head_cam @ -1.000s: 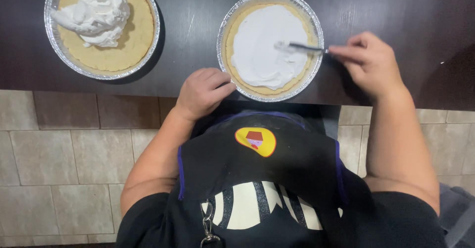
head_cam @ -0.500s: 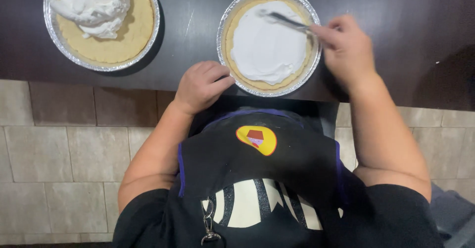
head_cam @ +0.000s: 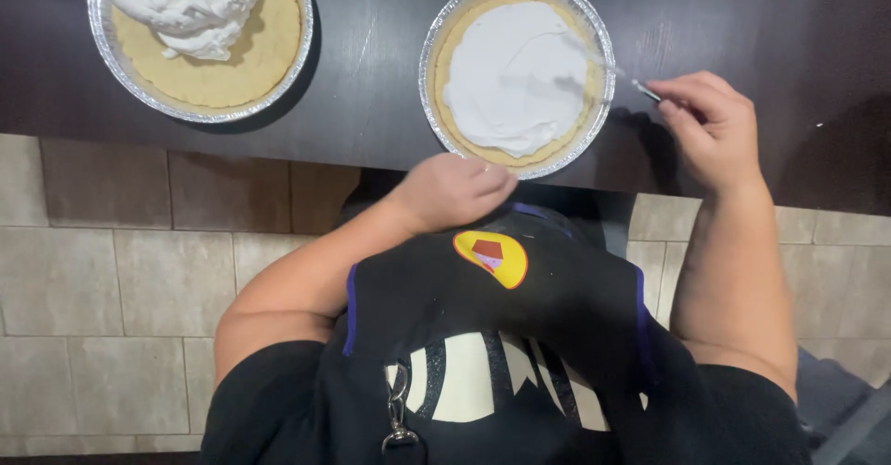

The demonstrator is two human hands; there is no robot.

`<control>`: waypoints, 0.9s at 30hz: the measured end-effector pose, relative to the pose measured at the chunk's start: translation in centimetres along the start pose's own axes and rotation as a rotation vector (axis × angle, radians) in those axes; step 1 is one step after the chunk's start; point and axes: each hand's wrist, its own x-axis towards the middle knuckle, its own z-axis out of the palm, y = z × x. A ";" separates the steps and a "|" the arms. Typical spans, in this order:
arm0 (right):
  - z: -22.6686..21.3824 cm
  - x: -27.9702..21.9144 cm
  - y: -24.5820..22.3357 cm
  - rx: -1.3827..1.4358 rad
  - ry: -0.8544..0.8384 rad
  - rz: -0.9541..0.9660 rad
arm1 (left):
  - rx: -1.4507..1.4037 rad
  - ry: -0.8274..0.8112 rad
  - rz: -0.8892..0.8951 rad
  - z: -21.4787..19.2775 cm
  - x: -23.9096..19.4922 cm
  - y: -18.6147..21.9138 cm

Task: Spreading whipped cream onto pie crusts using a spatula

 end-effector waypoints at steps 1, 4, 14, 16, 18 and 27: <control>0.2 -0.1 -0.1 -0.004 0.001 -0.001 | 0.001 0.004 0.002 0.4 0.2 0.2; 0.4 -0.3 -0.7 0.123 -0.006 0.090 | 0.024 0.040 -0.021 0.8 0.9 0.4; -0.6 -0.3 -0.9 -0.257 0.049 -0.166 | -0.232 -0.003 -0.072 -3.4 -2.5 -4.4; -0.2 0.5 -0.7 -0.329 0.058 -0.178 | -0.112 -0.030 -0.109 -3.8 -2.6 -4.7; 0.1 1.3 -0.5 -0.395 0.046 -0.171 | -0.165 -0.032 -0.053 -2.7 -2.7 -3.9; -0.2 4.3 2.9 -0.882 0.112 -0.316 | -0.096 0.068 -0.114 -2.2 -2.4 -3.3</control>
